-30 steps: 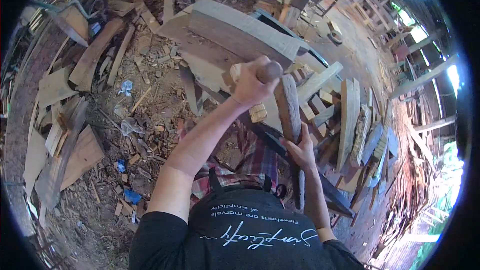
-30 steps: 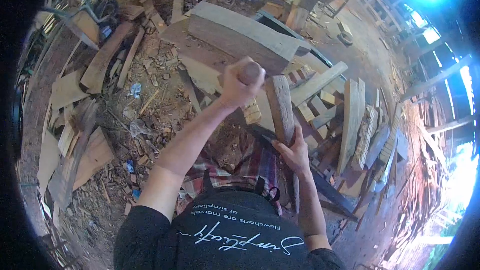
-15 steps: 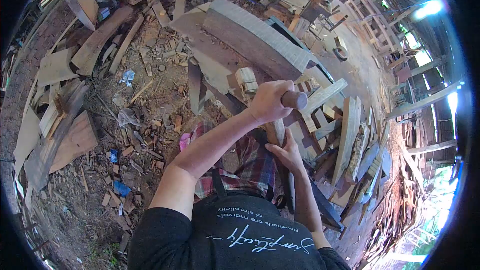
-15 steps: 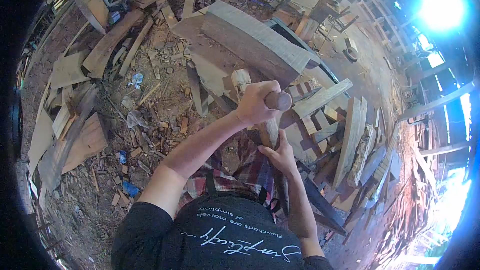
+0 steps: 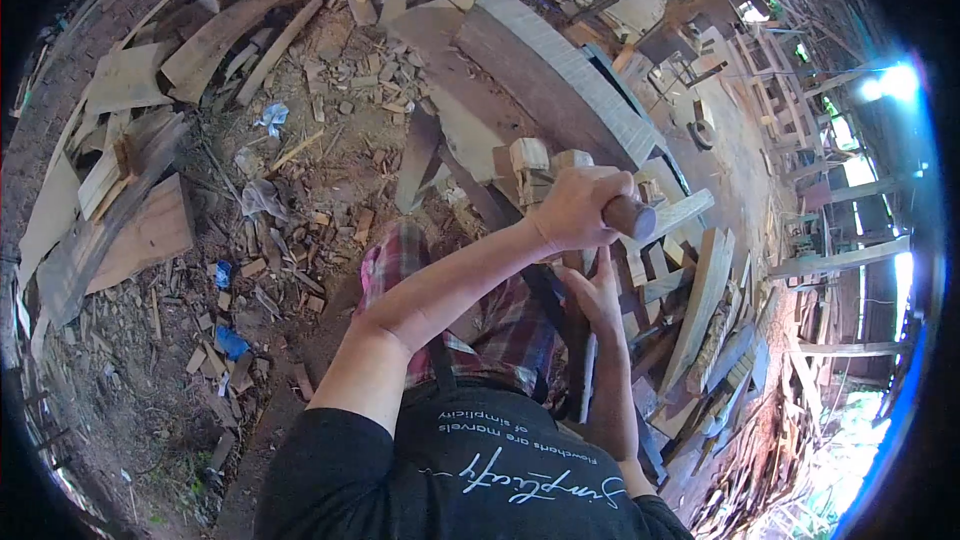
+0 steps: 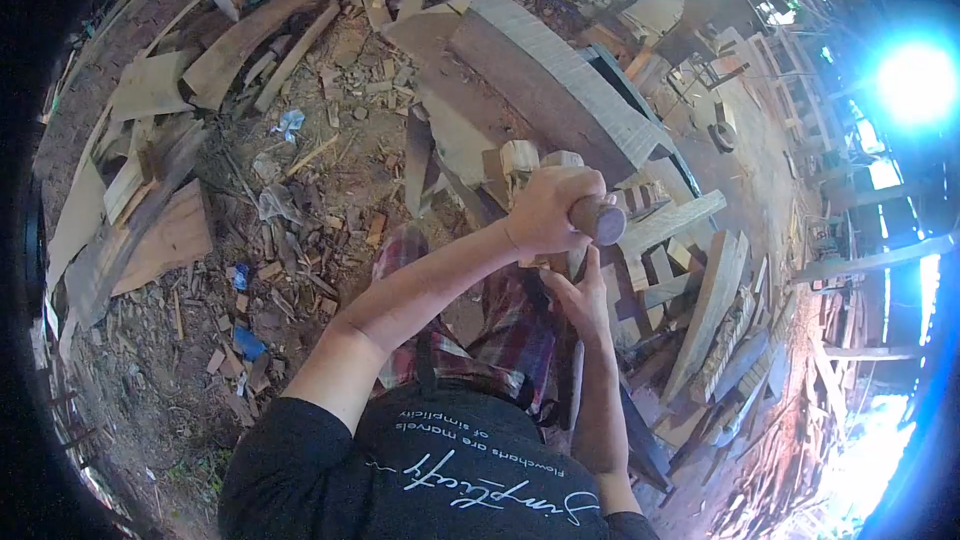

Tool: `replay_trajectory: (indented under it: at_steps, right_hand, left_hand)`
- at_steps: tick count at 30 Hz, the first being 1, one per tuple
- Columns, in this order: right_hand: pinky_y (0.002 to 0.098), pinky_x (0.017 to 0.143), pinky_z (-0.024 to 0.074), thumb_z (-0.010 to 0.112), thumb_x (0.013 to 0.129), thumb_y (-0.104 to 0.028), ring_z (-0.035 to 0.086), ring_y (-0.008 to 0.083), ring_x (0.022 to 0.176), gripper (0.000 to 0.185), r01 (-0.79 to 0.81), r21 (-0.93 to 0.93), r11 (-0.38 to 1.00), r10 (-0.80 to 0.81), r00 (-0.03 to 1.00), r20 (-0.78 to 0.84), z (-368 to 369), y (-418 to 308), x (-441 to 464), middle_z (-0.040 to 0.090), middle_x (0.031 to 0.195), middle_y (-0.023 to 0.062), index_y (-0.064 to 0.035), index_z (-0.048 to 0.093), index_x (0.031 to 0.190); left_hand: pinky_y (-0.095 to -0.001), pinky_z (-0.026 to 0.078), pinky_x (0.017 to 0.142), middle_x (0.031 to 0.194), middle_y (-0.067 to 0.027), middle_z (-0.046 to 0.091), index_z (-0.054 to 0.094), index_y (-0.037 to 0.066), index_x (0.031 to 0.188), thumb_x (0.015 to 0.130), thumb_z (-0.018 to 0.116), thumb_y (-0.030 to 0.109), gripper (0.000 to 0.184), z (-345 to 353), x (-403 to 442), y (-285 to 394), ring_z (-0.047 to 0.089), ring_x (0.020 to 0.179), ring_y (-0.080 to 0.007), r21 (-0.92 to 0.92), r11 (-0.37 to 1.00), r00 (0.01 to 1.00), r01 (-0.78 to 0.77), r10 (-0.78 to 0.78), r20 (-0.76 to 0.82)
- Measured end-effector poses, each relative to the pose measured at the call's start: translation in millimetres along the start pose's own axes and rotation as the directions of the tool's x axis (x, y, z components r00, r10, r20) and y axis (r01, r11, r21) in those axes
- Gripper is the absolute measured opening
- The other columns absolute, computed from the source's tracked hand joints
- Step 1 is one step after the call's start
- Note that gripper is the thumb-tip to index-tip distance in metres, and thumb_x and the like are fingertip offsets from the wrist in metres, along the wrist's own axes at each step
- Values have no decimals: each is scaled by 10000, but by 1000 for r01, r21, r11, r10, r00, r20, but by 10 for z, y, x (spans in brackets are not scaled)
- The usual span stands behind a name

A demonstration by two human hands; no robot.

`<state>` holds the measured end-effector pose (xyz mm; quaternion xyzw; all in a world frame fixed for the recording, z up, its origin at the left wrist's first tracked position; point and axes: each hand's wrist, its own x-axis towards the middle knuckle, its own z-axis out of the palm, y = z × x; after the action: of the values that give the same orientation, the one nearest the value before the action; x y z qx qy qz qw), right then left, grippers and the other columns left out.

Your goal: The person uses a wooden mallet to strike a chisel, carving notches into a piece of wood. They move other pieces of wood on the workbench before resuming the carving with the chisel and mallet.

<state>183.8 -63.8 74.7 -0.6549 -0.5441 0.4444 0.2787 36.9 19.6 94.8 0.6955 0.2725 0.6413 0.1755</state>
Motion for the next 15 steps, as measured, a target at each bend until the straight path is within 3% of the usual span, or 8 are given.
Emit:
replay_trajectory:
  at_steps: [10,12,15]
  right_hand:
    - [291,483,485,724,782,-151,611,155,675,606,-26,-11,1000,27,995,94,113,-24,112,613,994,146,-61,397,1284]
    - [299,501,492,724,788,-158,621,159,708,626,145,-89,985,-137,986,90,121,181,231,616,1010,153,-70,389,1309]
    - [299,508,493,724,791,-158,614,152,679,630,213,-83,973,-204,973,106,209,229,296,616,997,153,-63,387,1315]
  left_hand:
    - [-446,475,609,743,-85,599,509,122,861,632,750,156,334,-96,-121,-102,639,739,-333,28,995,995,96,-96,10]
    - [-448,476,614,745,-85,600,504,121,858,625,755,158,345,-120,-118,-106,638,744,-333,10,993,993,114,-114,10]
    - [-450,473,612,736,-89,592,494,118,855,612,759,156,362,-112,-118,-117,631,734,-336,27,993,994,111,-111,-16]
